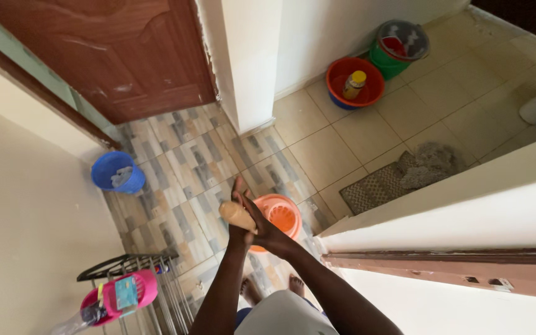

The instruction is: The person mops the tiled floor of a bedroom and a hallway using a string mop and a bucket of water, moving furniture aside to reach the floor underneath.

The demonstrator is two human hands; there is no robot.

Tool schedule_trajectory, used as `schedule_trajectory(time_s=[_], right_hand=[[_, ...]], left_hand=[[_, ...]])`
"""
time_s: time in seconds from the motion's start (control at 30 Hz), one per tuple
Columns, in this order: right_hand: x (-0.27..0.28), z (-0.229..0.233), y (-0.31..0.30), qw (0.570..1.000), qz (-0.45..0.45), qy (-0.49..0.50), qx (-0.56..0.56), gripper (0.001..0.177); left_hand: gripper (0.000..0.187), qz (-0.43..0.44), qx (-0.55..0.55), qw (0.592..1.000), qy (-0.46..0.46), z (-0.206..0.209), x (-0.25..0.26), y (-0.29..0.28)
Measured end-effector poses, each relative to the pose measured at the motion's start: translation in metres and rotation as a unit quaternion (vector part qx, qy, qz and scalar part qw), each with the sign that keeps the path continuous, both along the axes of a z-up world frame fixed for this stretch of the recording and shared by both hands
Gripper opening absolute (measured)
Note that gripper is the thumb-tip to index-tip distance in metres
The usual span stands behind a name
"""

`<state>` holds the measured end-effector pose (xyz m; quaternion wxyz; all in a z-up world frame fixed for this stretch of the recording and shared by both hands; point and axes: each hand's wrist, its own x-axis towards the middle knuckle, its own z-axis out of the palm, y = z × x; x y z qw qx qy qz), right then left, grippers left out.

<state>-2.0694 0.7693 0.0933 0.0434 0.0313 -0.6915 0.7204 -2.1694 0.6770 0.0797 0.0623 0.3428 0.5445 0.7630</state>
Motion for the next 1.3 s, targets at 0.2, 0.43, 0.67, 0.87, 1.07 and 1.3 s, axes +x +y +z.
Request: schedule_trajectory(time_s=[0.2, 0.43, 0.67, 0.87, 1.07, 1.3], right_hand=[[-0.045, -0.096, 0.058, 0.973, -0.217, -0.048, -0.059, 0.075], [-0.031, -0.153, -0.009, 0.960, -0.235, -0.040, -0.146, 0.060], [-0.072, -0.101, 0.072, 0.966, -0.195, -0.043, -0.163, 0.056], [-0.070, -0.049, 0.089, 0.970, -0.140, -0.086, -0.177, 0.060], [-0.067, -0.026, 0.056, 0.985, -0.167, -0.038, -0.034, 0.066], [-0.025, -0.038, 0.012, 0.988, -0.144, 0.006, -0.052, 0.059]], left_hand=[[0.074, -0.043, 0.001, 0.969, -0.242, 0.023, 0.018, 0.035], [0.075, -0.041, 0.060, 0.942, -0.327, 0.019, -0.019, 0.036], [0.076, 0.001, 0.091, 0.938, -0.334, 0.078, -0.012, 0.042], [0.077, 0.043, 0.039, 0.955, -0.291, 0.093, 0.035, 0.052], [0.078, -0.039, 0.077, 0.927, -0.365, 0.071, -0.003, 0.027], [0.078, -0.010, 0.029, 0.954, -0.299, 0.026, 0.041, 0.048]])
